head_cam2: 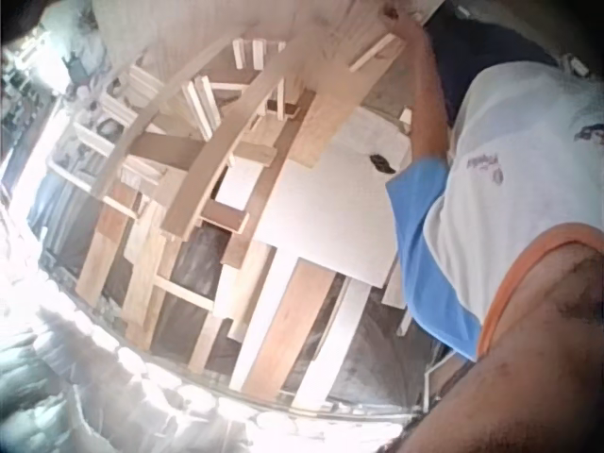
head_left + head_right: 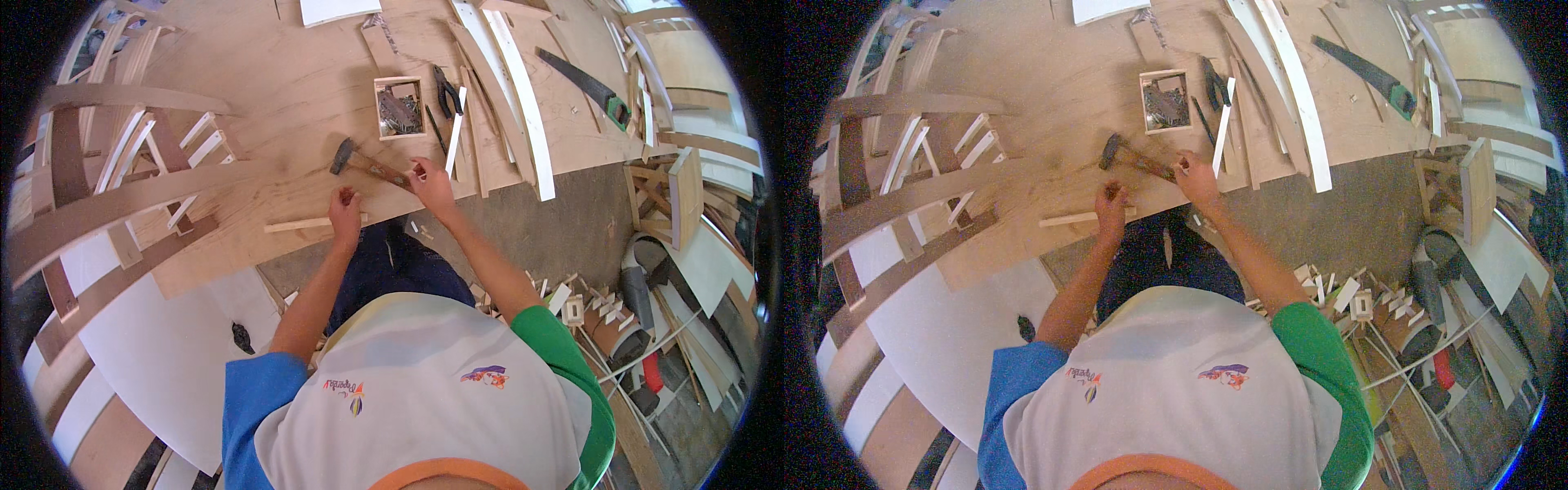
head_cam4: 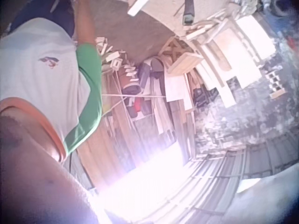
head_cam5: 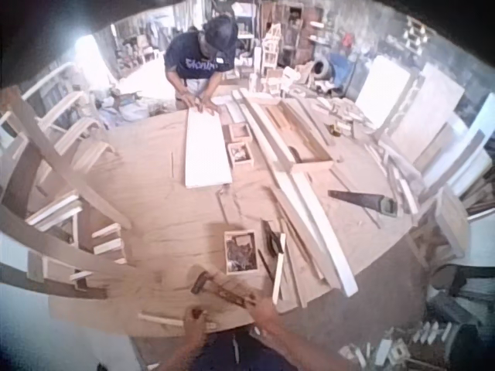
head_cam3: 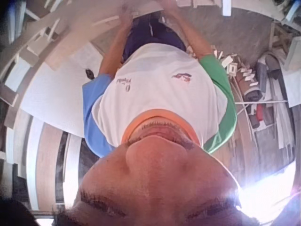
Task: The person holds a wooden slat against a wooden chair frame and uses a hammer to drive nails through the slat into the frame, then moves the assembly to continue working on it.
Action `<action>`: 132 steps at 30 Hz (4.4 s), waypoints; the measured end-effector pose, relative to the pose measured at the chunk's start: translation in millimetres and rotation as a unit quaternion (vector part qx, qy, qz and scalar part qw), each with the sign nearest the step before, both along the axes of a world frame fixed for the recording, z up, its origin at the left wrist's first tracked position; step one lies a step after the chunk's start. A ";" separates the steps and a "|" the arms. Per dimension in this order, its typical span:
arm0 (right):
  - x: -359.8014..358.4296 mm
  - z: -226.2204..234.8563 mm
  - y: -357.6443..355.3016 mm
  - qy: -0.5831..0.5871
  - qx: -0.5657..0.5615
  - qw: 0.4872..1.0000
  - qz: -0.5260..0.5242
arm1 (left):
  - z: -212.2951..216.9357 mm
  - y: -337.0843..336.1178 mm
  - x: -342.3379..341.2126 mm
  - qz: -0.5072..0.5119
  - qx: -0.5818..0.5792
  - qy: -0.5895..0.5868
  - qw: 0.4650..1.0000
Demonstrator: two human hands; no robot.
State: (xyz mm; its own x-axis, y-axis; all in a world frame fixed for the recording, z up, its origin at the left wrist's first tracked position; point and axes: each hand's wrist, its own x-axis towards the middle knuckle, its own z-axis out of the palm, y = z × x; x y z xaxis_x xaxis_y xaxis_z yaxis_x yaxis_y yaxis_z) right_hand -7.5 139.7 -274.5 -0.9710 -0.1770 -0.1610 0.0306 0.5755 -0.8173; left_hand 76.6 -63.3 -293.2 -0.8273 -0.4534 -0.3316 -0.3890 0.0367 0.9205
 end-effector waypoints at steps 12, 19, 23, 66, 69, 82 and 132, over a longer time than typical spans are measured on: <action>-70.6 26.4 -10.0 -0.109 0.101 0.989 0.024 | 21.5 -6.5 -89.6 -0.168 0.134 -0.058 0.975; -83.9 15.8 -34.8 -0.067 0.233 0.970 0.012 | 21.5 -7.1 -144.0 -0.187 0.127 -0.045 0.973; -84.8 30.6 -32.6 -0.105 0.165 0.981 0.004 | 21.7 -3.8 -162.5 -0.205 0.130 -0.036 0.969; -208.4 40.0 -26.8 -0.043 0.033 0.998 -0.032 | 36.1 -8.4 -244.8 -0.157 0.081 0.002 0.984; -266.8 47.4 -30.8 -0.030 0.069 0.997 0.006 | 35.8 -5.6 -269.6 -0.133 0.121 0.016 0.984; -472.6 9.3 -65.0 0.056 0.085 0.995 0.009 | 32.8 -5.4 -349.8 -0.133 0.172 0.004 0.976; -534.9 28.7 -51.4 0.164 0.386 0.812 0.407 | 13.0 -14.6 -320.0 -0.134 0.221 -0.036 0.965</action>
State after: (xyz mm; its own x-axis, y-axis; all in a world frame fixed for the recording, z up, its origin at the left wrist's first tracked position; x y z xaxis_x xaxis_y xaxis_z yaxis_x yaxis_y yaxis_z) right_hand -542.4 88.3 -245.8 -0.5965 -0.7502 -0.2853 -0.7621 0.6409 -0.0921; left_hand -243.4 -77.9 -280.2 -0.8632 -0.0276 -0.5040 -0.4829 -0.2455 0.8405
